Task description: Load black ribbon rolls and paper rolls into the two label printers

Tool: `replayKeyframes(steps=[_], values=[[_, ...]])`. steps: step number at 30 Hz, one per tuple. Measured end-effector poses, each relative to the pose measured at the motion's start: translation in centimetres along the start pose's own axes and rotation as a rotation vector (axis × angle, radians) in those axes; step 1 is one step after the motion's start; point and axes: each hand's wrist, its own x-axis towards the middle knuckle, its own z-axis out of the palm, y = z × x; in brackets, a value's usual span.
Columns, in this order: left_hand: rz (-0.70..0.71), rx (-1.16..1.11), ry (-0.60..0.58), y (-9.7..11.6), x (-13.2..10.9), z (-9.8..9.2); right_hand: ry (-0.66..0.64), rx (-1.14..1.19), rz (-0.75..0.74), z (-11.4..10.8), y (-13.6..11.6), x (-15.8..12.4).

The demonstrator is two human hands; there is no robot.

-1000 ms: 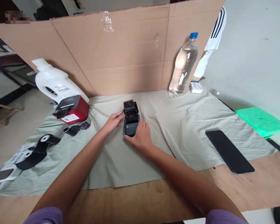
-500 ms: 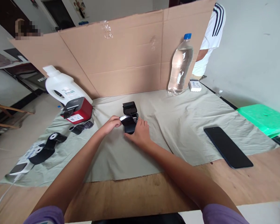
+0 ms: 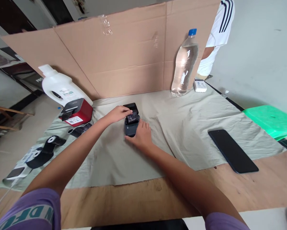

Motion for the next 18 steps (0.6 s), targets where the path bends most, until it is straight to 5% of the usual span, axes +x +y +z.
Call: replayKeyframes(steps=[10, 12, 15, 18], values=[[-0.182, 0.043, 0.095, 0.4, -2.2, 0.0, 0.011, 0.022, -0.023, 0.3, 0.2, 0.1], [-0.205, -0.063, 0.047, 0.1, -1.7, -0.2, 0.001, 0.021, -0.025, 0.2, 0.2, 0.1], [-0.248, -0.177, -0.174, -0.4, -0.9, -0.6, -0.017, 0.028, -0.016, 0.0, 0.1, 0.2], [-0.151, -0.119, -0.106, -0.8, -0.4, -0.4, -0.025, 0.03, -0.005, -0.2, 0.0, 0.2]])
